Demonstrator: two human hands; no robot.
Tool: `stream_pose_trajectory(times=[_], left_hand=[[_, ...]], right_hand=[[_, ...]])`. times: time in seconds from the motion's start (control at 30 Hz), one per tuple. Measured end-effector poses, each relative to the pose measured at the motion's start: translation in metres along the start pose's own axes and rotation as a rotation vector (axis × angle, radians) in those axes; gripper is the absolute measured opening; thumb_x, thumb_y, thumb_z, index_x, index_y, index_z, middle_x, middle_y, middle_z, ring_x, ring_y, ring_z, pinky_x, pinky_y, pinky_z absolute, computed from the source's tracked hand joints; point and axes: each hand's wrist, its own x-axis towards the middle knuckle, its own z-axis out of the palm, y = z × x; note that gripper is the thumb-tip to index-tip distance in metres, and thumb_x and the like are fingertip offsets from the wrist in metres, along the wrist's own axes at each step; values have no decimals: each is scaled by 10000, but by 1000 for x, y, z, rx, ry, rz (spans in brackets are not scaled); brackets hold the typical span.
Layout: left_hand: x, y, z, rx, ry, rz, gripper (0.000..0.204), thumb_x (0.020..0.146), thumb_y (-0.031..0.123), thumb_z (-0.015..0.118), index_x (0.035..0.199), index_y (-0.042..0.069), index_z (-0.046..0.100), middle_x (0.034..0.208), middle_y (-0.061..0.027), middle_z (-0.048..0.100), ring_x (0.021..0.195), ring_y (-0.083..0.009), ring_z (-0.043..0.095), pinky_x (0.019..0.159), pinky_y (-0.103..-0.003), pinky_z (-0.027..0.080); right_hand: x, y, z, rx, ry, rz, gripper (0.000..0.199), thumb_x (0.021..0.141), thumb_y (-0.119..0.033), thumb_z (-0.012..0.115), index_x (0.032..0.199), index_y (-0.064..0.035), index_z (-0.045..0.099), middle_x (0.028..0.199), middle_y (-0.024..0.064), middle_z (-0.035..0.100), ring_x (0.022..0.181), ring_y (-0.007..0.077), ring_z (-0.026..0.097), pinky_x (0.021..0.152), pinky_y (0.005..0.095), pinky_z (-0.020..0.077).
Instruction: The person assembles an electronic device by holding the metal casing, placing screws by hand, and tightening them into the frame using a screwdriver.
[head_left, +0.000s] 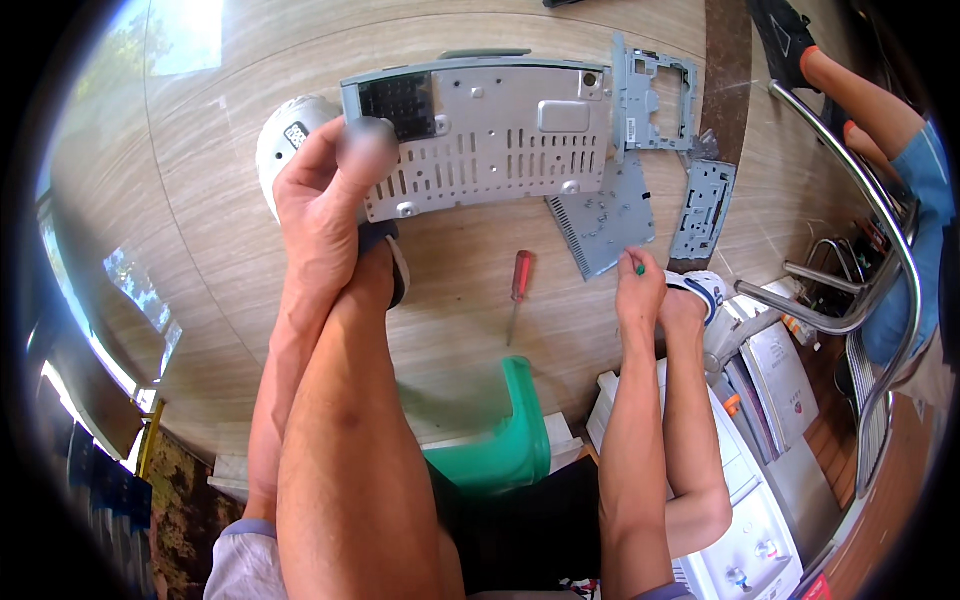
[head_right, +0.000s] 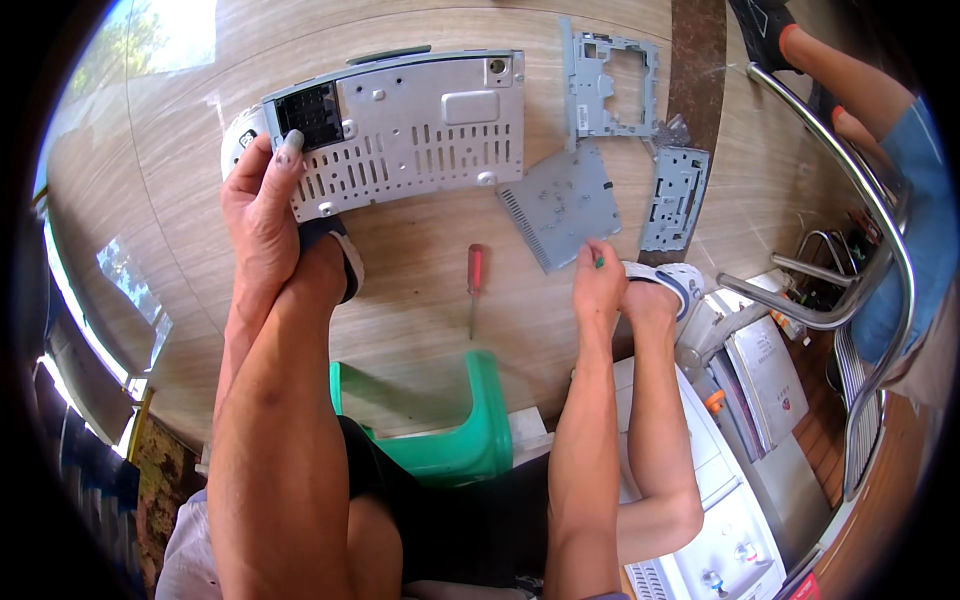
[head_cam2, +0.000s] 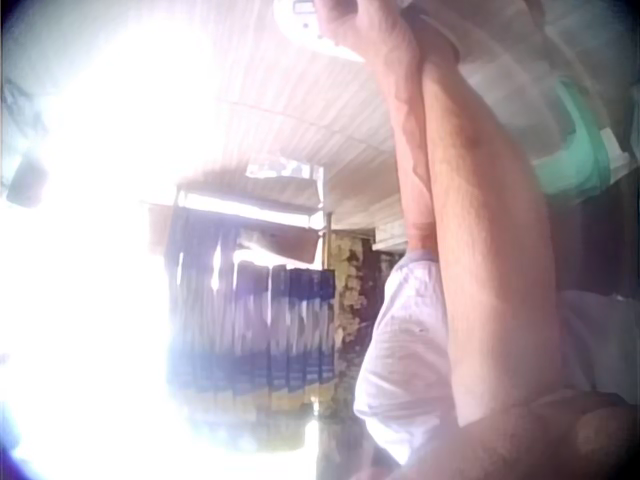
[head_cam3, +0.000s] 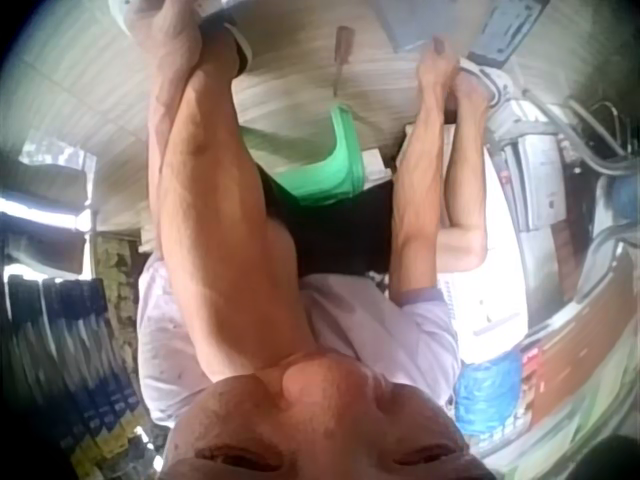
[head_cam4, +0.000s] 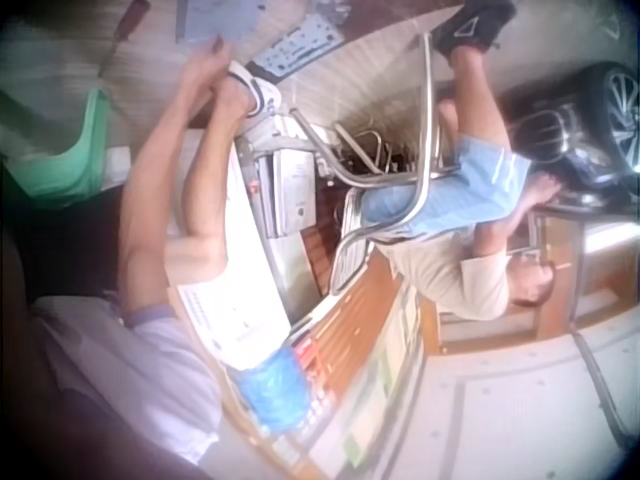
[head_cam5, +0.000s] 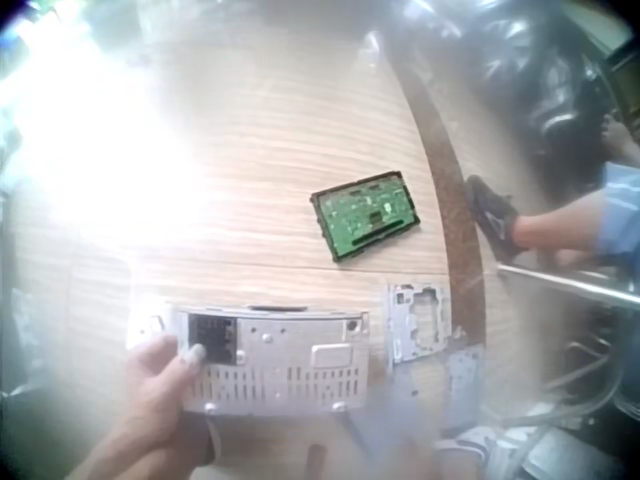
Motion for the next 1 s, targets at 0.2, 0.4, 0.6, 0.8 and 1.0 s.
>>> stream_pose_trajectory(times=[0.2, 0.4, 0.6, 0.8, 1.0], left_hand=[[0, 3, 0, -19, 6, 3, 340, 891, 152, 759, 1174, -20, 684, 998, -50, 715, 893, -106, 639, 841, -263, 505], [-2, 5, 5, -54, 14, -18, 327, 891, 149, 761, 1165, -15, 692, 999, -56, 722, 894, -108, 646, 840, -264, 508], [-2, 6, 5, -37, 11, -11, 327, 889, 148, 764, 1163, -16, 692, 1007, -57, 722, 901, -108, 644, 845, -266, 507], [-1, 3, 2, -15, 4, -7, 340, 884, 156, 769, 1164, -20, 690, 995, -48, 713, 905, -106, 636, 844, -263, 503], [0, 2, -1, 2, 0, -4, 355, 886, 174, 769, 1170, -23, 685, 991, -47, 711, 899, -105, 634, 835, -260, 502]], right_hand=[[3, -33, 4, 89, -13, -95, 218, 912, -158, 662, 1083, -30, 711, 977, 186, 734, 941, 308, 706, 853, 378, 524], [10, -50, 2, 32, -18, -213, 213, 909, -142, 658, 1080, -25, 709, 1009, 194, 722, 968, 348, 691, 867, 398, 520], [14, -64, 1, -10, -28, -322, 212, 900, -129, 661, 1082, -33, 711, 1024, 191, 707, 975, 363, 679, 875, 417, 514], [21, -58, 1, -6, -33, -272, 219, 881, -120, 681, 1079, -33, 712, 1011, 195, 707, 955, 361, 681, 862, 416, 519], [20, -58, 7, -38, -12, -421, 211, 876, -126, 688, 1072, -56, 719, 988, 180, 701, 928, 365, 679, 837, 433, 524]])
